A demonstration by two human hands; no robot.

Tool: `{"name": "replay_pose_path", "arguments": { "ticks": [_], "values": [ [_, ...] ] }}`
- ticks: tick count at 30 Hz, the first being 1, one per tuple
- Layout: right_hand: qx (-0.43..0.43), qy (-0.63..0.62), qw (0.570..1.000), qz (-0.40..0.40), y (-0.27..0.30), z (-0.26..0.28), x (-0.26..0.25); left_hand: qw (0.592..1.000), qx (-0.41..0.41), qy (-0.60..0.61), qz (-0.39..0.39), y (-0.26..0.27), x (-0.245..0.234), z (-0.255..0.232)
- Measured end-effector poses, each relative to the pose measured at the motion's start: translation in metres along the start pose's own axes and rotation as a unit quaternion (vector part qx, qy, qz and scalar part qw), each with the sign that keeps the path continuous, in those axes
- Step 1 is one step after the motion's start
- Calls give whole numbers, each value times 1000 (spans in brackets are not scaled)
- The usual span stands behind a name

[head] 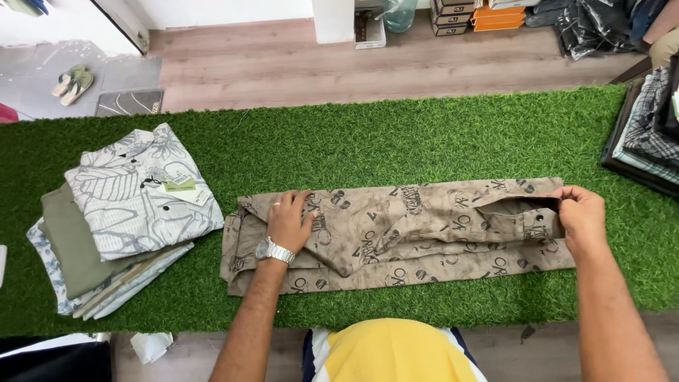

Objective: The person folds two shirts by hand, taking each from a stack, unfolding and straightening it on a table, then folding it in several passes, and finally placing it back onto the stack.

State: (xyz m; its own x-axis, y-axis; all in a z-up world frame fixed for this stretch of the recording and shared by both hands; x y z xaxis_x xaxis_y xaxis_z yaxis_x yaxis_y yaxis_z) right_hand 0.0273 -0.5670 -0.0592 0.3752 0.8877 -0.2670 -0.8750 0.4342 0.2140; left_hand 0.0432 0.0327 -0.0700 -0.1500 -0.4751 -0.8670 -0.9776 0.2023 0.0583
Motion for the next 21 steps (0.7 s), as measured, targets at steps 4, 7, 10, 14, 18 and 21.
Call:
{"name": "replay_pose_path", "arguments": {
  "ticks": [4, 7, 10, 14, 18, 21],
  "values": [
    [27, 16, 999, 25, -24, -36, -11, 994, 84, -47, -54, 35, -2, -46],
    [48, -5, 998, 35, -5, -16, 9, 989, 130, -68, -16, 65, -15, -94],
    [75, -37, 996, 37, 5, -3, 20, 989, 117, -88, 29, 84, -11, -103],
    [105, -91, 989, 55, 16, 16, 23, 987, 124, -105, -12, 108, 13, -74],
    [114, -106, 986, 65, 19, 15, 20, 989, 104, -100, 16, 124, 30, -48],
    [115, -81, 988, 66, 21, 8, 18, 986, 127, -107, -18, 128, 35, -44]
  ]
}}
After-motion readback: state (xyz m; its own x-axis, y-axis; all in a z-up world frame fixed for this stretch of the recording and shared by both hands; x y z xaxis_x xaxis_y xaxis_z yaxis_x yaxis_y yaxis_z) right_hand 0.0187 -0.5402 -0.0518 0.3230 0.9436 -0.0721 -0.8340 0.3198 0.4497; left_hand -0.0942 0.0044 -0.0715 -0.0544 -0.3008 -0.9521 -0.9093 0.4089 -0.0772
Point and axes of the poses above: each hand's wrist, its own y-axis away from the middle knuckle, its own x-axis out of the palm, z = x × y, the point moved 3 cm from there along -y, towards the middle knuckle, and after that the axes turned 5 degrees about z, right-handed, at the moved point
